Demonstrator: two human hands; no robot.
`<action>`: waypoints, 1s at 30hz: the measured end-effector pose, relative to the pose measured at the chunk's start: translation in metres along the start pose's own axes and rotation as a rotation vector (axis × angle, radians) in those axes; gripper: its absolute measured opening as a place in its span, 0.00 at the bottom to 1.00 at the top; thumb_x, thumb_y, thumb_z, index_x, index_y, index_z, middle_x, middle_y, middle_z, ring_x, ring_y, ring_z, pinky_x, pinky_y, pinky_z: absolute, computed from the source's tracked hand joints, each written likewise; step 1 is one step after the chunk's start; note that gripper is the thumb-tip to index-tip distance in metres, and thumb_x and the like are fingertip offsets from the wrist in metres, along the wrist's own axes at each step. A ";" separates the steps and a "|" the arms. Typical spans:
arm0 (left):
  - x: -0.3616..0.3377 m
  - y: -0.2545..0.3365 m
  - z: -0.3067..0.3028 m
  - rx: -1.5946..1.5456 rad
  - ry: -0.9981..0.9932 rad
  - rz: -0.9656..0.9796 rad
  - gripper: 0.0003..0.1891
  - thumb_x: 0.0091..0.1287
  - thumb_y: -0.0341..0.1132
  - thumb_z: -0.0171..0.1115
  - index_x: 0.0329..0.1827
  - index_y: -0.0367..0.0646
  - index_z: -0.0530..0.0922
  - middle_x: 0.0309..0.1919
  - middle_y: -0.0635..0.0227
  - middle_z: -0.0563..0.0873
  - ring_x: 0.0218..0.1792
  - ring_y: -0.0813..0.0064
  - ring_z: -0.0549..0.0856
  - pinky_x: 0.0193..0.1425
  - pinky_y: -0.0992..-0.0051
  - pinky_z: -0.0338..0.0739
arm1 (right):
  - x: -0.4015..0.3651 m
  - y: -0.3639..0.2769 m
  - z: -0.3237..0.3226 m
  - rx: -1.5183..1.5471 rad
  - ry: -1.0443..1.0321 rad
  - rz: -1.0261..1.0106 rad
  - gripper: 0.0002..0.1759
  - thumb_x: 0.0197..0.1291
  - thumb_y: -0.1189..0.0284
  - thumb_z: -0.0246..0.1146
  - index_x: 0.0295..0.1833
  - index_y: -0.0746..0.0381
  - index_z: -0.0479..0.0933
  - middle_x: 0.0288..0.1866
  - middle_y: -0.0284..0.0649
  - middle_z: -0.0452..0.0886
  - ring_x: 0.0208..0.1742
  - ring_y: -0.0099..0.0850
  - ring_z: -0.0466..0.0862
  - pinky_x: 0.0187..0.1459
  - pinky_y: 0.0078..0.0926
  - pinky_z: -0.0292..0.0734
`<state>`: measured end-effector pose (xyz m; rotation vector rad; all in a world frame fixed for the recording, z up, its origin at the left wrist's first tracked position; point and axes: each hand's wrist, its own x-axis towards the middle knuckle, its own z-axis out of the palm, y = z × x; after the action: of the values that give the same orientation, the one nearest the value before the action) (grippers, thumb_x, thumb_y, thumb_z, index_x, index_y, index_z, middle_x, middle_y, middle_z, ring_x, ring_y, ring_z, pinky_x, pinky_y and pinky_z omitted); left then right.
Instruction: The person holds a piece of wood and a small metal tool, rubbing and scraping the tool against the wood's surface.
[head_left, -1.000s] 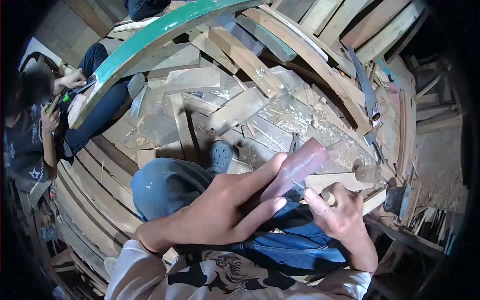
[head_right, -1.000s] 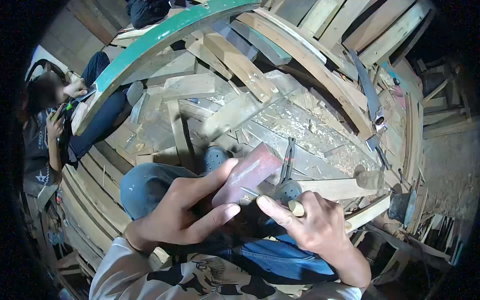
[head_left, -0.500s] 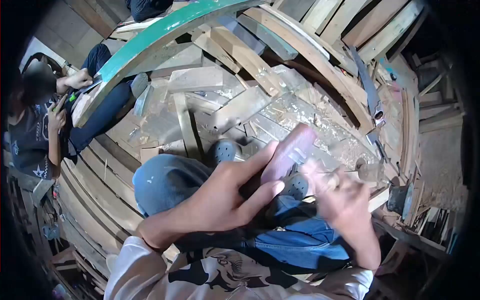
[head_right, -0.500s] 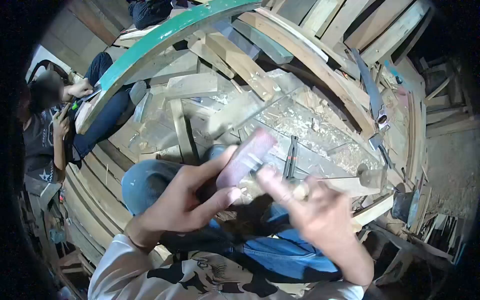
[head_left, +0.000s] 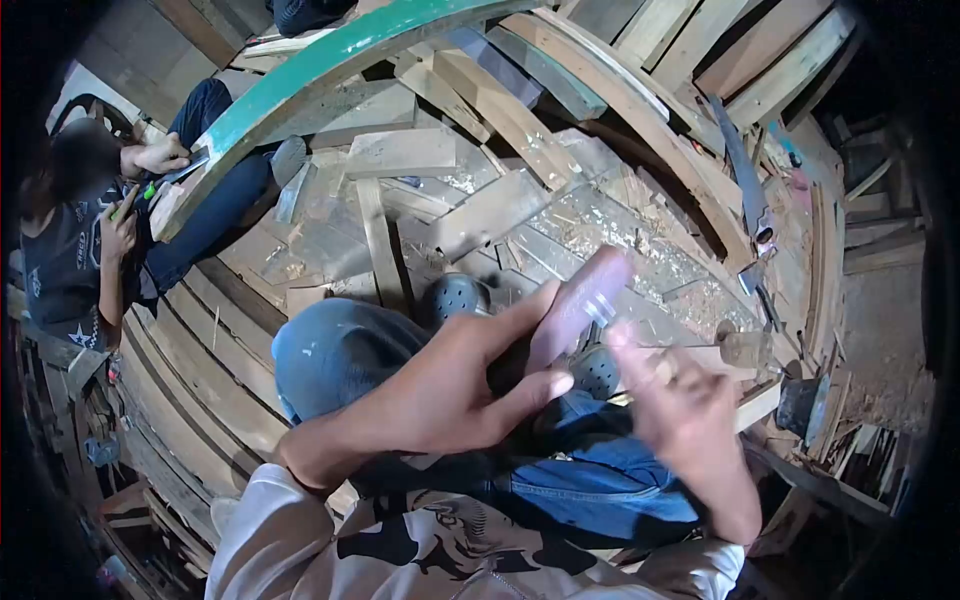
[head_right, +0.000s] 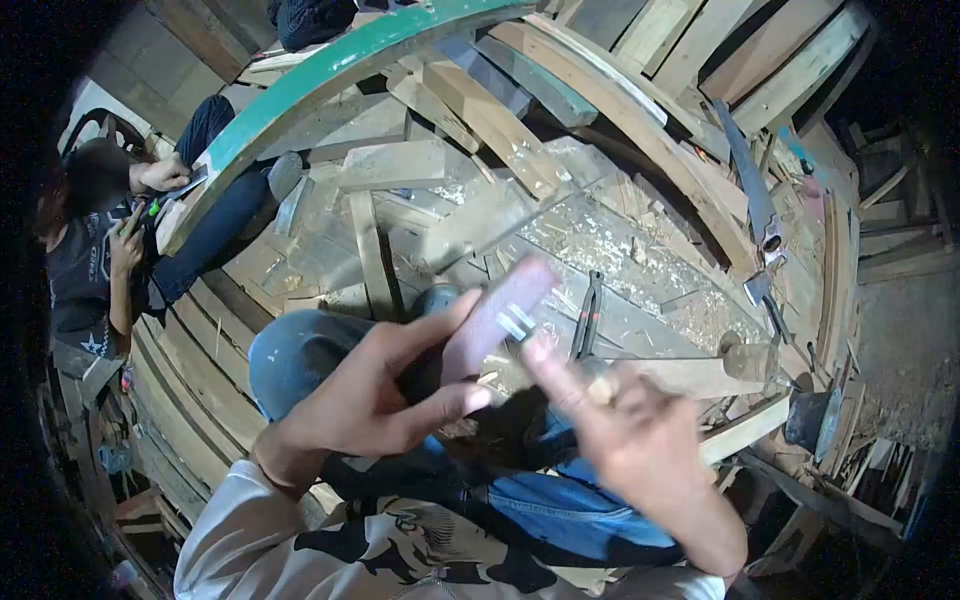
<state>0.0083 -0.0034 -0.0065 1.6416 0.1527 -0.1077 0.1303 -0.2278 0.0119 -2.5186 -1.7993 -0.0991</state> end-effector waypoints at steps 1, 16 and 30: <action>-0.001 0.001 0.000 -0.004 -0.016 -0.022 0.36 0.68 0.28 0.67 0.77 0.30 0.59 0.47 0.59 0.86 0.47 0.82 0.79 0.56 0.77 0.74 | -0.002 -0.006 0.004 0.050 0.038 -0.131 0.41 0.57 0.75 0.62 0.77 0.39 0.67 0.28 0.38 0.71 0.19 0.25 0.74 0.19 0.30 0.72; -0.003 -0.005 -0.002 0.102 0.019 0.052 0.37 0.66 0.27 0.68 0.76 0.30 0.61 0.46 0.57 0.86 0.49 0.81 0.79 0.58 0.76 0.74 | -0.001 -0.006 0.000 0.159 -0.027 -0.120 0.43 0.55 0.79 0.62 0.78 0.42 0.65 0.27 0.37 0.74 0.15 0.25 0.72 0.12 0.27 0.67; -0.004 -0.001 -0.001 0.072 0.012 0.004 0.36 0.67 0.28 0.68 0.75 0.27 0.61 0.56 0.54 0.85 0.58 0.79 0.77 0.66 0.76 0.69 | 0.007 0.003 0.003 0.135 0.027 -0.027 0.38 0.53 0.78 0.66 0.73 0.45 0.72 0.25 0.41 0.74 0.16 0.30 0.74 0.18 0.31 0.73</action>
<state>0.0042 -0.0024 -0.0067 1.7149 0.1558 -0.1016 0.1355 -0.2225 0.0096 -2.3899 -1.7663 -0.0117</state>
